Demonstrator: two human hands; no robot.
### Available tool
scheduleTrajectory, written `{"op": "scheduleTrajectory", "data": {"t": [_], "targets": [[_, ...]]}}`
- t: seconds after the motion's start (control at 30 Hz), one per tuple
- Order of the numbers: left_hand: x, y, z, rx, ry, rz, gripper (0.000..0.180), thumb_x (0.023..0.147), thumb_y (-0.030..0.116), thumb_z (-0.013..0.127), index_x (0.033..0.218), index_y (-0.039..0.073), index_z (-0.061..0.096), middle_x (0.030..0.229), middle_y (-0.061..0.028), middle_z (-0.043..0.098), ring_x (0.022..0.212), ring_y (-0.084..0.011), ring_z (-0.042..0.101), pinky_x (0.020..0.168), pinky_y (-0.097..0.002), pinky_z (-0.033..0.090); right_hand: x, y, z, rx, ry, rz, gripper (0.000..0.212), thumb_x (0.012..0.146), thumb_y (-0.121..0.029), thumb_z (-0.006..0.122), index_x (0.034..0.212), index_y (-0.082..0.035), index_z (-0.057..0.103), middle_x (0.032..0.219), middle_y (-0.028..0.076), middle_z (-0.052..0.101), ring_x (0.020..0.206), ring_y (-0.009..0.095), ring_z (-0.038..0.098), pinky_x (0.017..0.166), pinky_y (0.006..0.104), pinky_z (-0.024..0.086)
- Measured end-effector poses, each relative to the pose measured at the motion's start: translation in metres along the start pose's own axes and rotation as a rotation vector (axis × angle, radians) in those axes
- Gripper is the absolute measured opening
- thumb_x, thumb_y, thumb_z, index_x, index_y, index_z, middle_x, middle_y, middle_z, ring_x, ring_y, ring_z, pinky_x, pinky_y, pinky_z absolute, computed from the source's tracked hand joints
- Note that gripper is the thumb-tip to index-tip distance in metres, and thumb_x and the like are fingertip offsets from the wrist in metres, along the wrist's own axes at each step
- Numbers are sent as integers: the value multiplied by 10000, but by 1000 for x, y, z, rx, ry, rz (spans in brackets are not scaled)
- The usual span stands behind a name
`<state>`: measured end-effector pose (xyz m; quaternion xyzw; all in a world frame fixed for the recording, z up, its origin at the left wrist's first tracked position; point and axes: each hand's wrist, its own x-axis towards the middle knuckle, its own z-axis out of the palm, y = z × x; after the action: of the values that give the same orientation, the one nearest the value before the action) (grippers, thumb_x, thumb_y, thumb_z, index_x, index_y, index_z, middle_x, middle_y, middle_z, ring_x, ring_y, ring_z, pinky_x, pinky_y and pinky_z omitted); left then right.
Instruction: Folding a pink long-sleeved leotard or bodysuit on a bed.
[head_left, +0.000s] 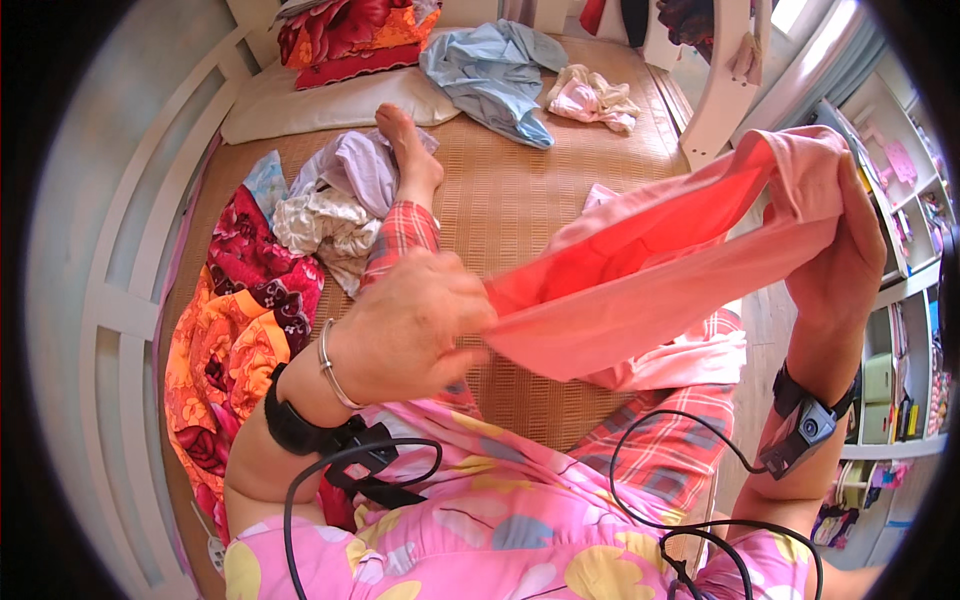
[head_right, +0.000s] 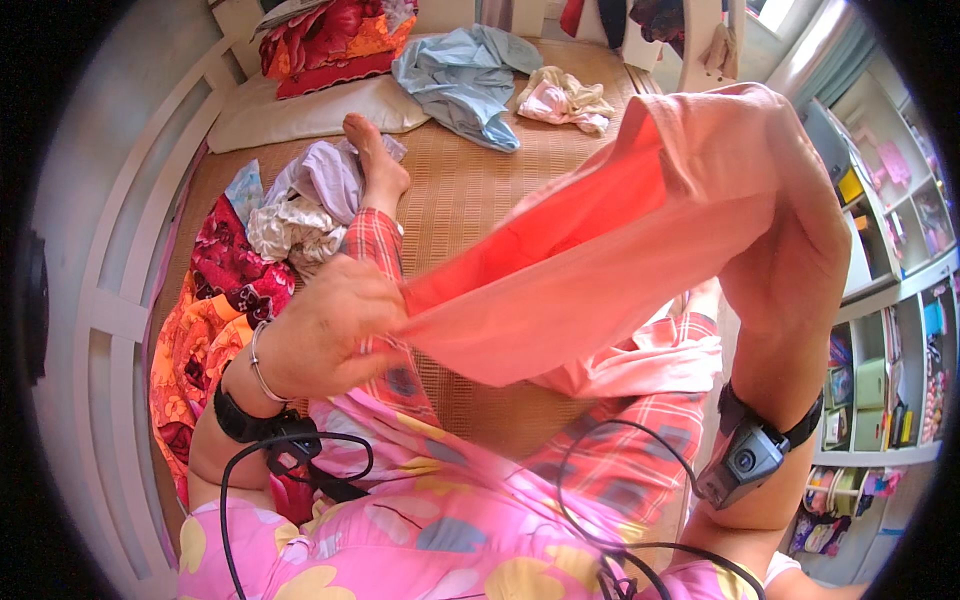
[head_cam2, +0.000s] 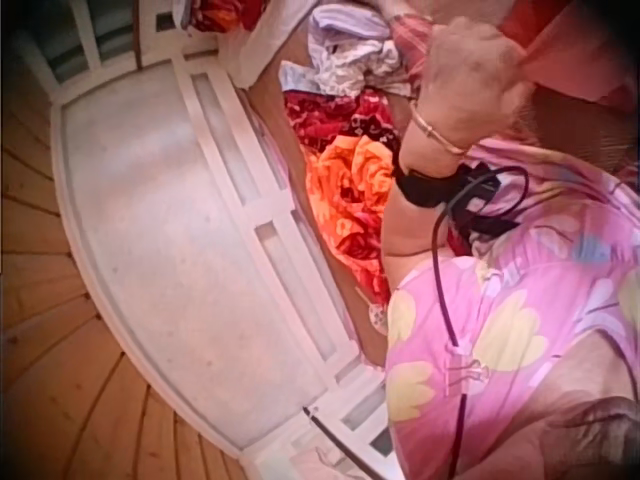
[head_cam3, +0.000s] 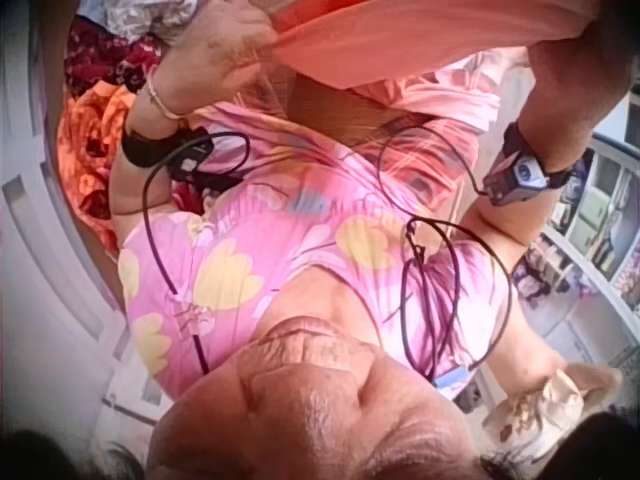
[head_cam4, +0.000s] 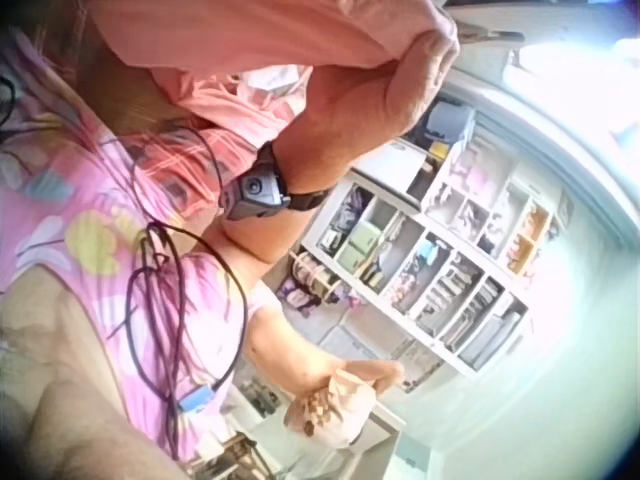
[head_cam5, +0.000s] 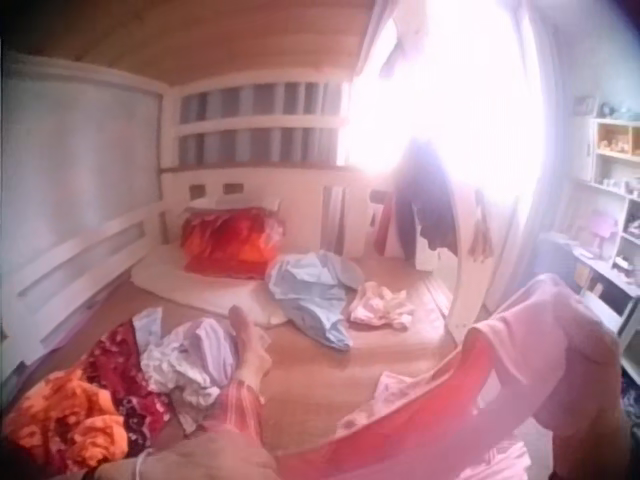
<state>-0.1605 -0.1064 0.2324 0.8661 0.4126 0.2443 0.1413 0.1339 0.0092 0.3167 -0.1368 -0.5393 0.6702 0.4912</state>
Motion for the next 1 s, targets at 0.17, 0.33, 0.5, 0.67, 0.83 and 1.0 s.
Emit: {"op": "scheduleTrajectory", "data": {"t": [0.17, 0.33, 0.5, 0.67, 0.83, 1.0], "targets": [[16, -9, -19, 490, 317, -147, 91, 639, 77, 624, 706, 71, 564, 736, -76, 545, 740, -267, 501, 687, -368, 371, 5, -1, -8, -73, -24, 211, 246, 863, -110, 490, 1073, 19, 479, 1052, 130, 561, 972, 194, 557, 854, 324, 437], [33, -9, -50, 629, 636, -59, 148, 653, 99, 651, 669, 39, 517, 743, -116, 529, 728, -273, 525, 678, -357, 417, 12, -11, 1, -191, 46, -92, 242, 867, -108, 494, 1068, 27, 475, 1037, 117, 559, 951, 159, 553, 835, 273, 429], [42, -12, -39, 315, 769, -30, 189, 692, 79, 675, 676, 28, 494, 730, -70, 534, 678, -195, 529, 601, -281, 414, 11, -30, -20, -385, 79, -335, 210, 871, -106, 514, 1046, 10, 518, 989, 80, 573, 892, 121, 560, 774, 231, 445], [31, 25, -42, -702, 378, -147, 261, 672, 100, 716, 685, 58, 459, 657, 28, 481, 617, -54, 429, 543, -209, 352, 7, -69, -38, -506, -4, -213, 241, 904, -127, 458, 1108, -11, 513, 1055, 75, 571, 983, 119, 543, 847, 234, 425], [51, 12, -44, -878, 516, -279, 253, 731, 142, 676, 692, 97, 431, 673, 34, 503, 599, -17, 429, 529, -173, 333, 28, -46, -46, -509, 249, -223, 298, 887, -145, 493, 1146, 2, 489, 1050, 91, 576, 858, 135, 595, 742, 236, 488], [79, -118, -11, -1160, 865, -262, 176, 799, 109, 607, 910, 32, 494, 861, -39, 567, 751, -79, 531, 672, -201, 435, 33, 28, -65, -332, 411, -57, 312, 851, -86, 522, 1145, -9, 449, 1008, 106, 576, 802, 160, 596, 685, 241, 490]]}}
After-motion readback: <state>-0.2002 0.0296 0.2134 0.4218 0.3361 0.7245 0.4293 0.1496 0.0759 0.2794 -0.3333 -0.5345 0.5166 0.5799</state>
